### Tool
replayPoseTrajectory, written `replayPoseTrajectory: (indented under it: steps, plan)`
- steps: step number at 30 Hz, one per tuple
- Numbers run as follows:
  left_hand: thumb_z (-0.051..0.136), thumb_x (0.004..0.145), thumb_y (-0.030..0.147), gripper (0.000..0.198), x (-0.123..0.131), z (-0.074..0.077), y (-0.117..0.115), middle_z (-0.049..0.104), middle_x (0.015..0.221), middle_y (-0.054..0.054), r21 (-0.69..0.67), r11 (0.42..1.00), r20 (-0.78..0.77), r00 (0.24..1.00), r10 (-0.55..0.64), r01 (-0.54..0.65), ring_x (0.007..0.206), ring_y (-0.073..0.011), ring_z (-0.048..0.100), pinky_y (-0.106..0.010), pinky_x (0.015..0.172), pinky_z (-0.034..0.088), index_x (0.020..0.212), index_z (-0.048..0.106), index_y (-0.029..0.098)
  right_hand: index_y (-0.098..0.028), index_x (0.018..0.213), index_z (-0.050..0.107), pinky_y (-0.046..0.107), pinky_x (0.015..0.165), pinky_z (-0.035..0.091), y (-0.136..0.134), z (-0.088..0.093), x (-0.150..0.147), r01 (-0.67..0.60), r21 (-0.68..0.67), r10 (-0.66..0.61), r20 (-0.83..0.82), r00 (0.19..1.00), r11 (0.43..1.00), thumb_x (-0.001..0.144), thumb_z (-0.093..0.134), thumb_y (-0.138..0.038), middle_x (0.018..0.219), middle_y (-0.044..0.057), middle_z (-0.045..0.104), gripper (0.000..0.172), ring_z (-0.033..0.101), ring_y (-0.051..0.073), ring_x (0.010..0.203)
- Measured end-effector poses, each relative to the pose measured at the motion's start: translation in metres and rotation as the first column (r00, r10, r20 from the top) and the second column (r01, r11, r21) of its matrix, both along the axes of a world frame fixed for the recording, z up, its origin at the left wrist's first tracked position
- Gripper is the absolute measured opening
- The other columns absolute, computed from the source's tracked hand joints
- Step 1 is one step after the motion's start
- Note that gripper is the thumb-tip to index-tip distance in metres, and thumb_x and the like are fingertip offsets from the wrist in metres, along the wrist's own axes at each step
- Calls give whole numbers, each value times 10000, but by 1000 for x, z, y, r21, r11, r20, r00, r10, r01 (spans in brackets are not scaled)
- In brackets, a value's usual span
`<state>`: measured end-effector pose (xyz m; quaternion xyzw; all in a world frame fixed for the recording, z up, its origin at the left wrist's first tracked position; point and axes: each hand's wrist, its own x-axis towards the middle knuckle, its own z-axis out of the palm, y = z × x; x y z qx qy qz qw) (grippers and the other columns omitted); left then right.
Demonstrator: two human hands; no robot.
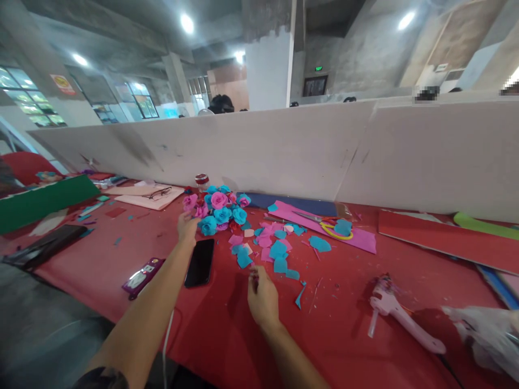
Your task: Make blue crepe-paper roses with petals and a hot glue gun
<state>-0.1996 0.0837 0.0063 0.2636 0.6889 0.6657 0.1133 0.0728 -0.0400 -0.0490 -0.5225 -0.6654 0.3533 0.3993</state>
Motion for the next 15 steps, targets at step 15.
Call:
replayPoseTrajectory:
  steps: [15]
  plan:
    - [558,617,67,303,9,-6,-31,671,808,-44,-31,999,20,999,29,-28,747,-167,642,-307,709,513,895,634,160,-205,917,573,253,639,458,-2,3,1,-16,32,15,1,1000,999,851,421,-293,815,49,687,188,647,177,692]
